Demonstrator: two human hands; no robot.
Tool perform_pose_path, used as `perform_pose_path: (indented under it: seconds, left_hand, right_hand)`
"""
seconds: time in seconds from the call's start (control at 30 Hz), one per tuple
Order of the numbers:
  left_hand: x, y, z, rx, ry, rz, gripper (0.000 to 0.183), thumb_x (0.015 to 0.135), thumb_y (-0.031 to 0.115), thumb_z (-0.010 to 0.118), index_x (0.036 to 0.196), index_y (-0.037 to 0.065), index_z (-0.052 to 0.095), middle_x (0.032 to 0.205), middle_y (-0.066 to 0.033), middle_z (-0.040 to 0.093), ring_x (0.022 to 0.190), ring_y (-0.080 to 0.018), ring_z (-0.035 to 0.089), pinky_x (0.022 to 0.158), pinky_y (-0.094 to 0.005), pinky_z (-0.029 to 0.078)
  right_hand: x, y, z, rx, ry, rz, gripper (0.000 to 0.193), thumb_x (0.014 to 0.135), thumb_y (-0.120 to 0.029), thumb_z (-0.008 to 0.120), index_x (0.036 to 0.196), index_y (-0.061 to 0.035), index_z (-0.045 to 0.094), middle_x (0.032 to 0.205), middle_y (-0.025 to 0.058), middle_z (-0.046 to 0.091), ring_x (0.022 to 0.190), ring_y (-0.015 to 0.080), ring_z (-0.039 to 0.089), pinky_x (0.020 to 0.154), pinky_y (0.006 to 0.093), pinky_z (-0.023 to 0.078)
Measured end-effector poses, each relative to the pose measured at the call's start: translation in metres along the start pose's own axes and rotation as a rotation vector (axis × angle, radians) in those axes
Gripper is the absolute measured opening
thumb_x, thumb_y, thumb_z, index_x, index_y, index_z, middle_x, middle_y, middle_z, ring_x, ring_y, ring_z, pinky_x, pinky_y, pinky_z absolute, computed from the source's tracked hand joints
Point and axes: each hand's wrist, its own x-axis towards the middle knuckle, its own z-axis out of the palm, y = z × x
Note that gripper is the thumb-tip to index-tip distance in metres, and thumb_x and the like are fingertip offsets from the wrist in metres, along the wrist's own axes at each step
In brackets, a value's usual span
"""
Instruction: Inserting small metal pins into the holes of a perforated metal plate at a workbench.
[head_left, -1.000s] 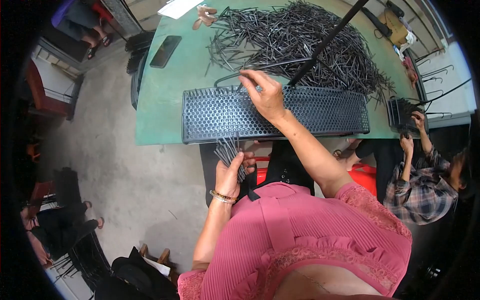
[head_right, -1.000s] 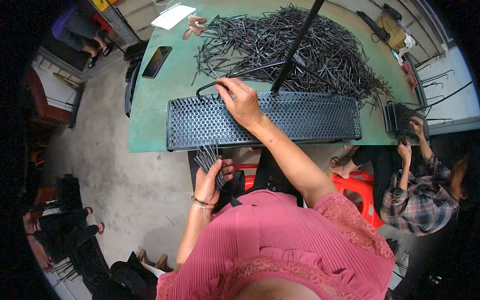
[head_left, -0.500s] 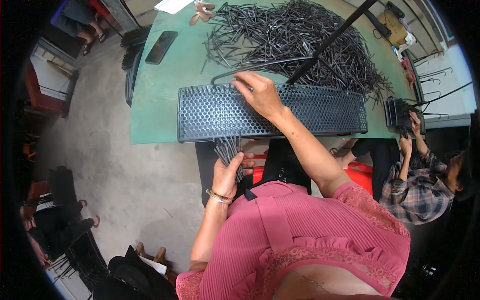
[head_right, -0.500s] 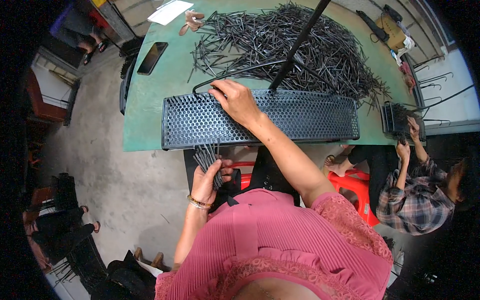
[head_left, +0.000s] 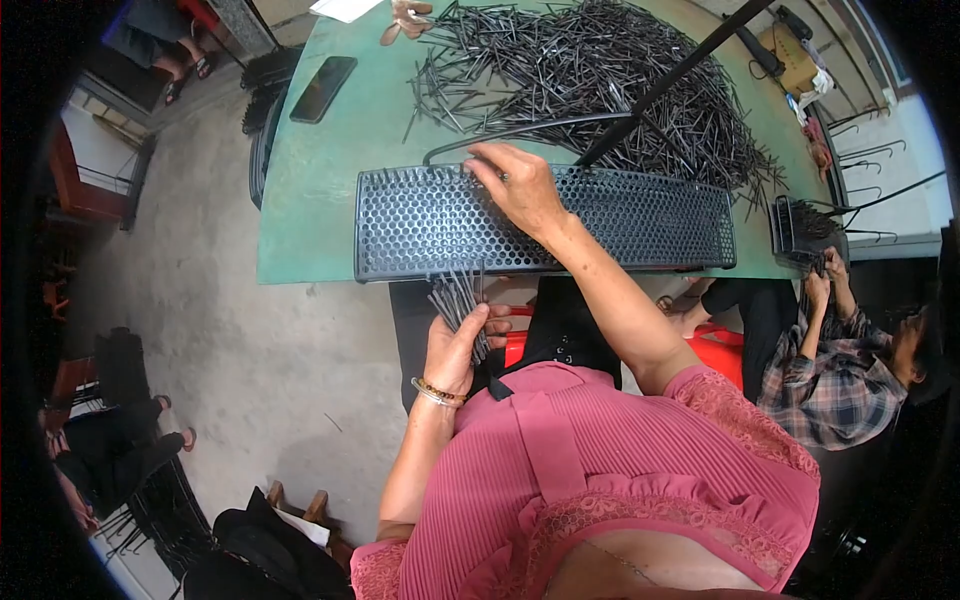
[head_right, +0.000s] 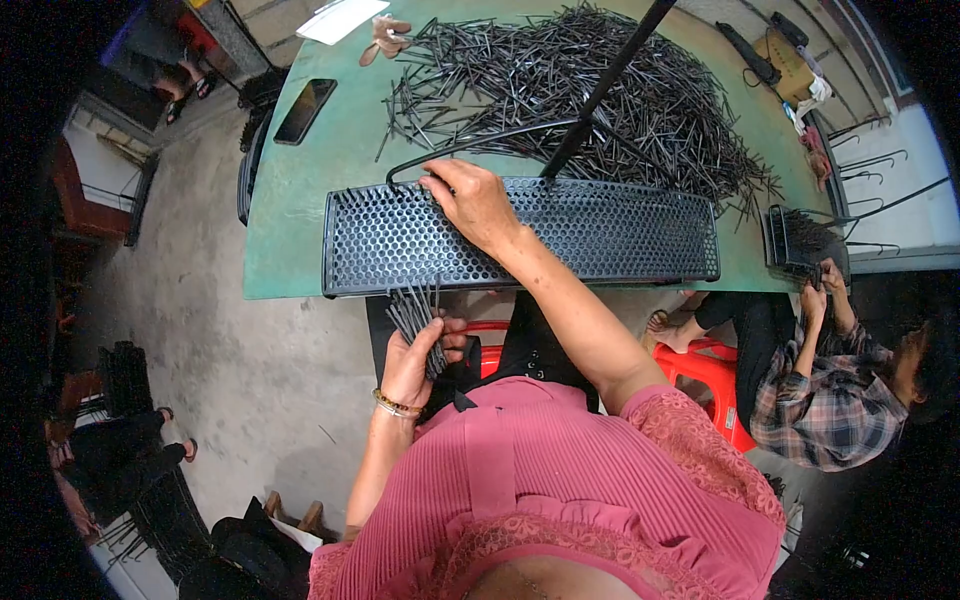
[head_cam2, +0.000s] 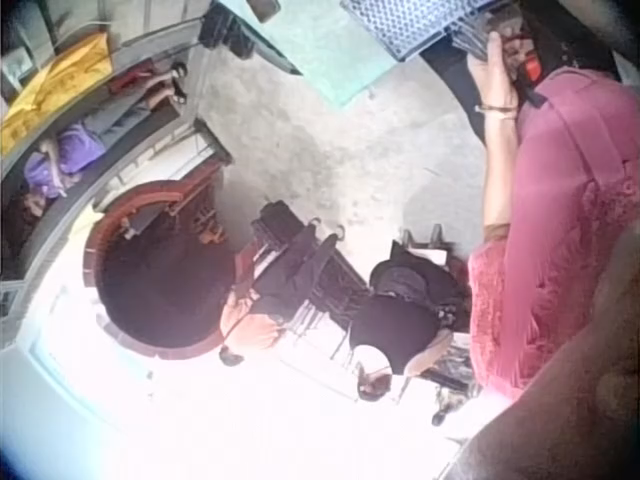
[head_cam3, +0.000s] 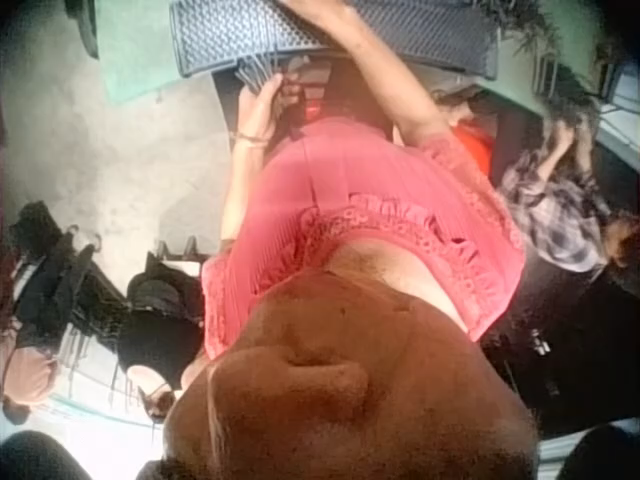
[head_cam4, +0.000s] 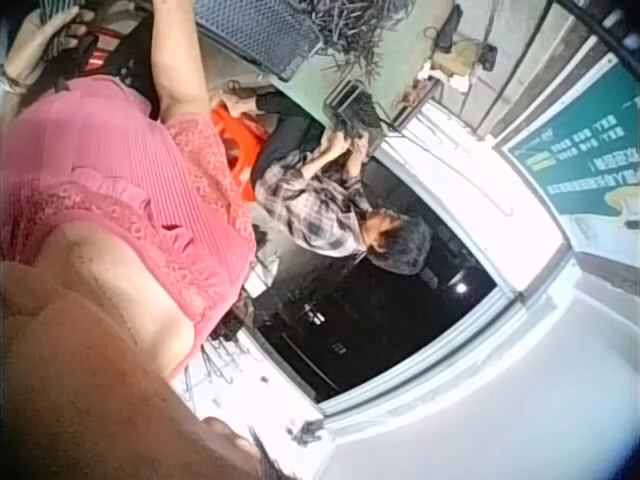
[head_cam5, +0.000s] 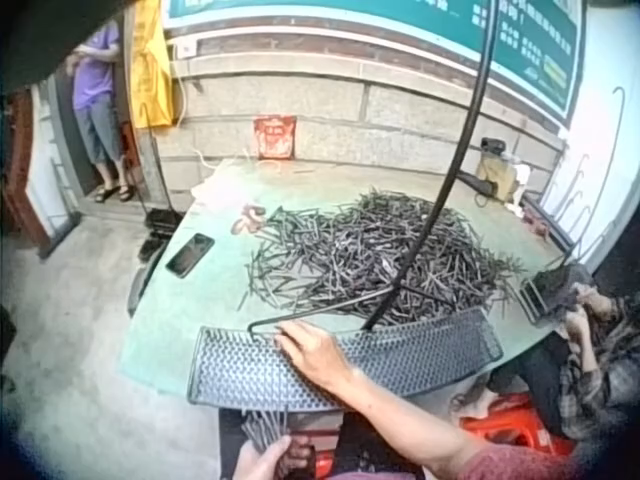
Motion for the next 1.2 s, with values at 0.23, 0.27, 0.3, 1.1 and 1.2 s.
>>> perform_pose_path:
  seconds: [0.23,0.27,0.3,1.1,1.2]
  left_hand:
    - [0.0,0.004,0.007,-0.071,-0.01,-0.02,0.02,0.09,0.014,0.054,0.105,0.001,0.051,0.101,-0.0173,0.063,0.084,-0.0206,0.065,0.066,-0.0289,0.055]
    - [-0.001,0.003,0.007,-0.068,-0.006,-0.004,0.021,0.09,0.014,0.055,0.105,0.001,0.051,0.101,-0.0171,0.063,0.084,-0.0207,0.064,0.066,-0.0291,0.055]
    - [0.0,0.003,0.006,-0.069,-0.003,-0.006,0.021,0.09,0.014,0.055,0.105,0.001,0.051,0.101,-0.0171,0.063,0.084,-0.0207,0.064,0.066,-0.0291,0.055]
    - [0.015,0.01,0.02,-0.123,-0.035,0.012,0.024,0.09,0.013,0.05,0.108,-0.003,0.051,0.1,-0.018,0.063,0.088,-0.0237,0.064,0.068,-0.034,0.056]
    - [0.019,0.006,0.018,-0.052,-0.102,-0.048,0.024,0.09,0.013,0.05,0.109,-0.002,0.051,0.097,-0.0167,0.063,0.083,-0.0221,0.064,0.067,-0.0331,0.056]
  right_hand:
    - [-0.004,0.0,0.001,-0.069,0.006,0.016,0.018,0.081,-0.01,0.064,0.095,0.0018,0.063,0.088,0.0165,0.065,0.076,0.0308,0.064,0.066,0.0355,0.051]
    - [-0.004,-0.001,0.001,-0.068,0.003,0.017,0.018,0.081,-0.01,0.064,0.095,0.0018,0.063,0.088,0.0165,0.065,0.076,0.0308,0.064,0.066,0.0355,0.051]
    - [-0.004,-0.003,0.0,-0.074,-0.016,0.027,0.018,0.082,-0.011,0.063,0.095,0.0017,0.063,0.088,0.0168,0.065,0.077,0.0316,0.064,0.066,0.0361,0.051]
    - [-0.025,-0.033,-0.064,0.709,-0.099,0.591,0.014,0.085,-0.012,0.062,0.09,0.0017,0.063,0.076,-0.0006,0.061,0.066,0.0048,0.052,0.059,0.0195,0.043]
    - [-0.011,-0.022,-0.058,0.427,0.05,0.378,0.014,0.085,-0.009,0.061,0.093,0.0021,0.062,0.083,0.0018,0.063,0.075,0.006,0.056,0.067,0.0209,0.046]
